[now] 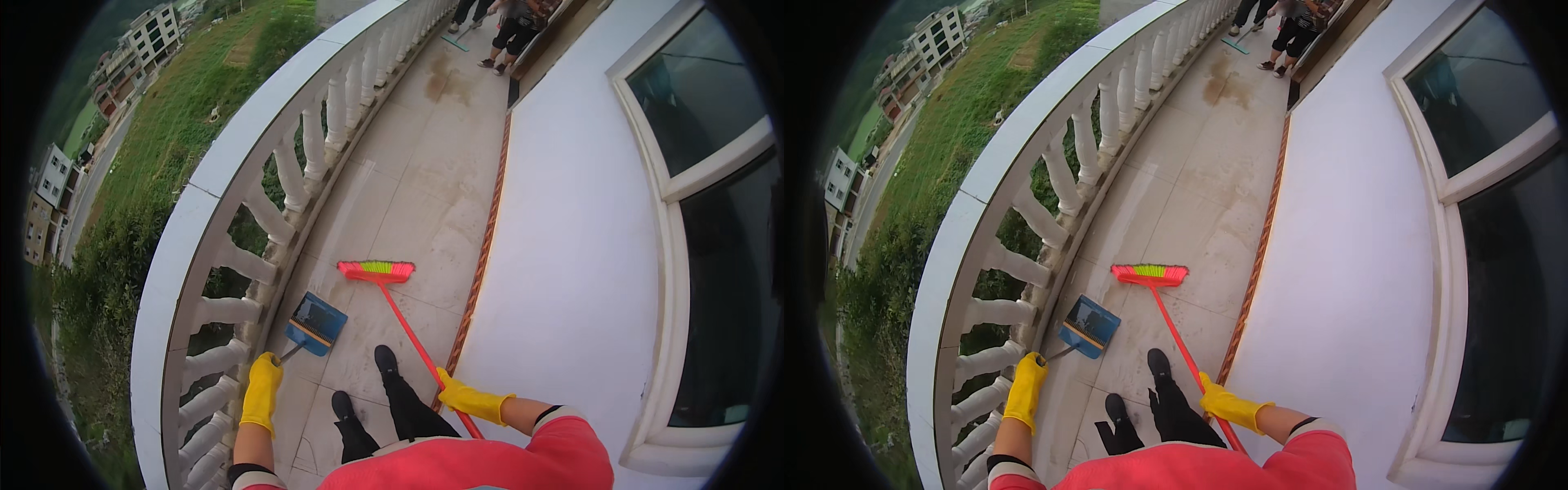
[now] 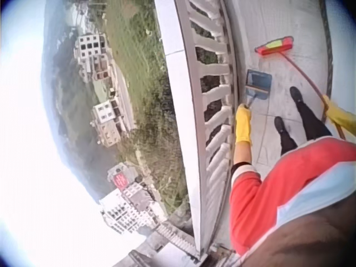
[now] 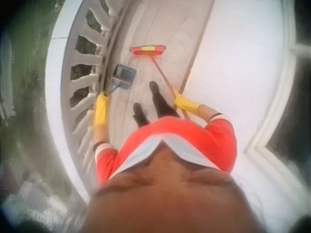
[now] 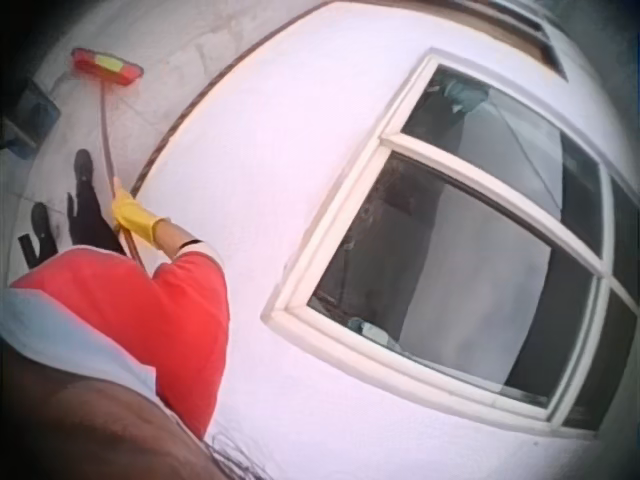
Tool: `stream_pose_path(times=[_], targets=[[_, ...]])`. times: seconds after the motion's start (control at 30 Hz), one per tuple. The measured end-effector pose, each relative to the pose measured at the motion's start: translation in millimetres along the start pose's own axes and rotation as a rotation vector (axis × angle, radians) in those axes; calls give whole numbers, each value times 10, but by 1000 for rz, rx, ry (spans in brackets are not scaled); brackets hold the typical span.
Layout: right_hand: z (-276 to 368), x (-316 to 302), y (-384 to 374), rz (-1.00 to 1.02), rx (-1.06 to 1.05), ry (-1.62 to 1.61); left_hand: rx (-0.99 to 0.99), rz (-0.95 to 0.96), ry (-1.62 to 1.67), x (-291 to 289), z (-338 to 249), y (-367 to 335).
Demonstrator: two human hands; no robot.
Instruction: The person sweeps a tiled balcony floor using a red broom and a blue dustpan. They gather debris into the dustpan and continue sweeping along the railing and near a doorway.
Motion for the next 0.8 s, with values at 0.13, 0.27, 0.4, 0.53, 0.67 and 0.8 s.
stream_pose_path(times=[0.13, 0.27, 0.4, 0.53, 0.67, 0.8], targets=[[246, 518, 637, 188, -145, -310, 63, -47, -15, -30, -7, 67], [387, 434, 1461, 326, -156, -477, 82, -79, 4, 39, 202, 120], [447, 542, 1838, 204, -129, -428, -136, 3, 152, -174, 376, 535], [308, 302, 1767, 17, -159, -428, -41, -16, 113, -185, 658, 609], [76, -336, 1529, -144, -97, -487, 90, -28, 13, -52, 829, 529], [-172, -898, 1334, -298, -68, -600, 47, -10, 55, 26, 699, 591]])
Point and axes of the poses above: each hand's wrist, its own y-axis away from the middle knuckle, its own x-axis out of the palm, z = x × y, the point moved 9 cm from there along -y, towards the middle knuckle, and after that the axes turned 10 degrees about y, right-handed, at the moved point
